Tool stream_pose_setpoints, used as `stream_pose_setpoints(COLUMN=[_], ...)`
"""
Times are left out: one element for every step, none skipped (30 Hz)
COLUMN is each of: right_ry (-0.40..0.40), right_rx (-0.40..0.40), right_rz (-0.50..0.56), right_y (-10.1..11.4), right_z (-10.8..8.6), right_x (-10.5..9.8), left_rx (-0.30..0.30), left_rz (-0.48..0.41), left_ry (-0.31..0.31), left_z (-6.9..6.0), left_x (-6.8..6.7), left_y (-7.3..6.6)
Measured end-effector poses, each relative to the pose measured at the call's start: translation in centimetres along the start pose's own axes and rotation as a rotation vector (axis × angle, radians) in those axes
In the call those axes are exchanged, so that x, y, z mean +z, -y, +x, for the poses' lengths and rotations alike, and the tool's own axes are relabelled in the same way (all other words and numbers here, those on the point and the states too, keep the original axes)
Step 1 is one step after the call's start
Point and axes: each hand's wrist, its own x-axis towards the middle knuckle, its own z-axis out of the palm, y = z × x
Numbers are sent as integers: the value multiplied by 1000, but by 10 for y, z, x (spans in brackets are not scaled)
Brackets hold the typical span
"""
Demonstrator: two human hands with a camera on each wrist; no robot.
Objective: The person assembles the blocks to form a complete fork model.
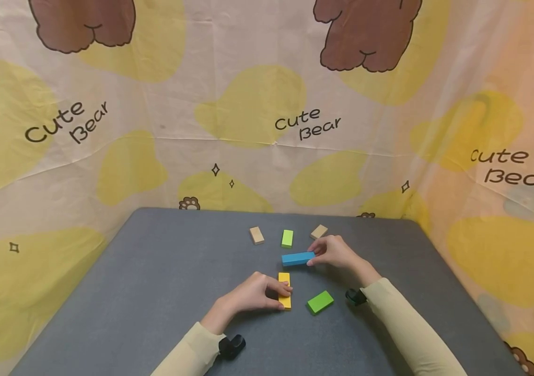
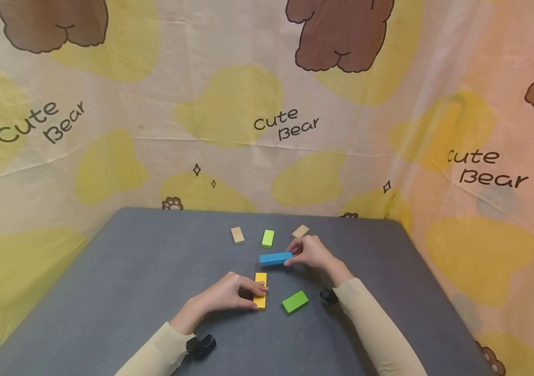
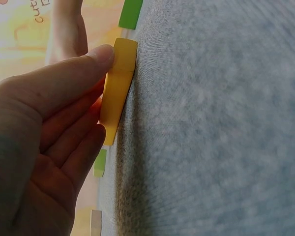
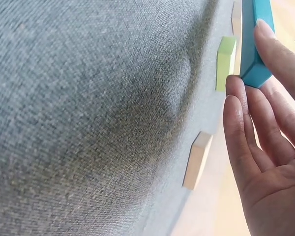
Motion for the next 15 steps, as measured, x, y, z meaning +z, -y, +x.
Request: stream_pose_setpoints(right_ry=[4, 8, 12, 14, 16, 18, 18, 20, 20, 21, 24, 27, 31, 35, 39], right_rx=[-2, -2, -3, -6, -3, 2, 3, 6, 7, 0, -5, -4, -4, -5, -5], right_rz=[-1, -1, -3, -3, -3, -5, -5, -7, -9, -12, -16, -14, -13, -13, -11], right_y=[1, 2, 2, 3, 3, 4, 4, 5, 5, 6, 7, 8, 9, 10, 11], right_z=[1, 1, 2, 2, 3, 4, 5, 5, 6, 7, 7, 8, 8, 8, 9], right_x=[0, 0, 1, 1, 2, 2, 3, 3, 4, 4, 5, 5, 5, 5, 5], left_rx=[1, 3, 5, 5, 7, 8, 9, 7, 4, 0, -2, -5, -5, -3, -2], left_rz=[-2, -2, -3, -6, -5, -6, -6, -8, -12, -14, -16, -18, -17, -16, -16], left_ry=[0, 1, 2, 3, 3, 4, 5, 7, 9, 10, 11, 11, 10, 8, 7], left_z=[0, 0, 0, 0, 0, 0, 0, 0, 0, 0, 0, 0, 0, 0, 0], left_x=[0, 0, 0, 0, -1, -1, -1, -1, -1, -1, -1, -1, -1, 0, 0], left_y=[0, 0, 1, 0, 0, 1, 1, 1, 1, 1, 1, 1, 1, 1, 1])
